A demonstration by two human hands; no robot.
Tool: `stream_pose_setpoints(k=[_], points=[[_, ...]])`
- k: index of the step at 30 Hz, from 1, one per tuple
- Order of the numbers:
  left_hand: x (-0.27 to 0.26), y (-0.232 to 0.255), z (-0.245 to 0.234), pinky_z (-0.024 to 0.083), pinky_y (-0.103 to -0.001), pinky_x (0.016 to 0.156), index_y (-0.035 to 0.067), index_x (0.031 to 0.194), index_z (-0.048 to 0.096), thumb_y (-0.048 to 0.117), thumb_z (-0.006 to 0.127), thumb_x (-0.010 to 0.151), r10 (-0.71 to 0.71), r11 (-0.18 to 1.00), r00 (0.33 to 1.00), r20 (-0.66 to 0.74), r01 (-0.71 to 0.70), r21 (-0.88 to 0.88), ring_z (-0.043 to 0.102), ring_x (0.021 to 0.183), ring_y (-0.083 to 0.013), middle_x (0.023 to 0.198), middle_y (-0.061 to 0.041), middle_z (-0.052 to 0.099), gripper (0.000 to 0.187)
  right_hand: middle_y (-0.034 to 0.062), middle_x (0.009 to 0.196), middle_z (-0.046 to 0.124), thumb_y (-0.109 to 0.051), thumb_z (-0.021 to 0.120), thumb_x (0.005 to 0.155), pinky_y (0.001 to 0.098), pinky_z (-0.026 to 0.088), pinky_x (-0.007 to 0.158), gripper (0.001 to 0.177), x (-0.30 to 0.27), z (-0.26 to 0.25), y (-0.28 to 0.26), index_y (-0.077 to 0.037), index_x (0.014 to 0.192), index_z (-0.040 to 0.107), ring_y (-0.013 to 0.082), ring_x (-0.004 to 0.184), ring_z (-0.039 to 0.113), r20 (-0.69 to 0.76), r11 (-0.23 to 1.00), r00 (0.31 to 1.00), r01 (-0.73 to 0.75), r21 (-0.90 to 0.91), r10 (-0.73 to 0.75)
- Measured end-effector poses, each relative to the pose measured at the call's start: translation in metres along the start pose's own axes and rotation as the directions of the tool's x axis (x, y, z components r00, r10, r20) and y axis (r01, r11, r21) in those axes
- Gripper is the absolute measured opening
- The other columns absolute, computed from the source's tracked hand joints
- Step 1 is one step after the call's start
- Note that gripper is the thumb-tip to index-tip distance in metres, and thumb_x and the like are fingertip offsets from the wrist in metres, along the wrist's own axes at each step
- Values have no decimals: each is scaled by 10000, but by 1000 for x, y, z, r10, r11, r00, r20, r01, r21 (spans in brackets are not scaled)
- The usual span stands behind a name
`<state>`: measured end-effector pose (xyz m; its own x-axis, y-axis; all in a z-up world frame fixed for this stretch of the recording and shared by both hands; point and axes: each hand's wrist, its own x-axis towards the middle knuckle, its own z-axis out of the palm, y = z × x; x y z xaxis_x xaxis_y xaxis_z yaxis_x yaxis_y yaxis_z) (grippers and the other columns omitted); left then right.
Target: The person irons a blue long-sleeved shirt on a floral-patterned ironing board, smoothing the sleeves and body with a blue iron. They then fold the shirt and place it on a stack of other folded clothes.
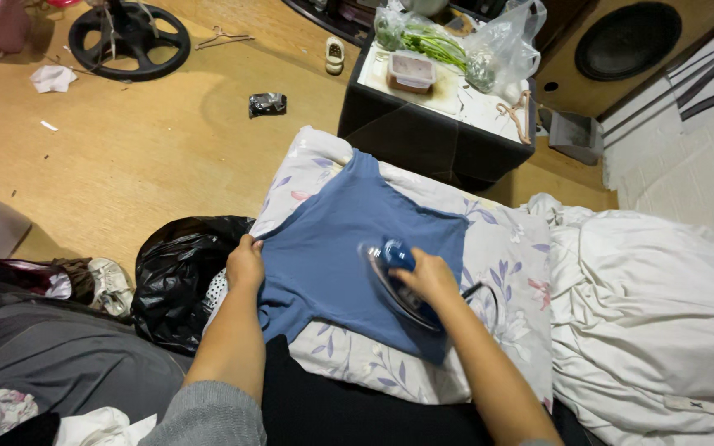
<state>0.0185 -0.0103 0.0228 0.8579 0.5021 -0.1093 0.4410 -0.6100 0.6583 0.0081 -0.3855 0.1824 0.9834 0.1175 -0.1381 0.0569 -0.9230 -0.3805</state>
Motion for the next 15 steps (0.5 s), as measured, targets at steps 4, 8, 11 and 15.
stream_pose_setpoints(k=[4, 8, 11, 15], points=[[2, -3, 2, 511, -571, 835, 100, 1124, 635, 346, 561, 1040, 27, 1000, 1000, -6, -27, 8, 665, 1011, -477, 1054, -241, 719, 270, 172, 851, 752, -489, 854, 683, 480, 562, 724, 478, -19, -16, 20, -150, 995, 729, 395, 829, 715, 231, 959, 943, 266, -95, -239], [2, -4, 2, 508, -572, 831, 102, 1138, 633, 341, 558, 1041, 38, 999, 999, -4, -38, 26, 662, 1005, -478, 1043, -248, 714, 269, 178, 817, 738, -501, 855, 684, 483, 555, 698, 487, -30, -16, 27, -146, 990, 720, 397, 804, 710, 200, 961, 952, 255, -108, -230], [0, -4, 0, 511, -568, 829, 103, 1142, 632, 341, 549, 1047, 31, 999, 1000, 1, -31, 27, 663, 1000, -475, 1038, -244, 716, 270, 190, 800, 738, -517, 844, 715, 473, 558, 711, 499, -35, -11, 34, -127, 999, 715, 390, 792, 722, 119, 997, 993, -12, -79, 22], [0, -2, -2, 515, -564, 832, 104, 1148, 636, 343, 553, 1042, 34, 999, 999, 2, -34, 35, 664, 1000, -474, 1041, -246, 716, 274, 207, 827, 736, -542, 852, 765, 459, 563, 740, 537, -43, -13, 52, -66, 969, 712, 393, 810, 723, 23, 985, 986, -162, -56, 163]])
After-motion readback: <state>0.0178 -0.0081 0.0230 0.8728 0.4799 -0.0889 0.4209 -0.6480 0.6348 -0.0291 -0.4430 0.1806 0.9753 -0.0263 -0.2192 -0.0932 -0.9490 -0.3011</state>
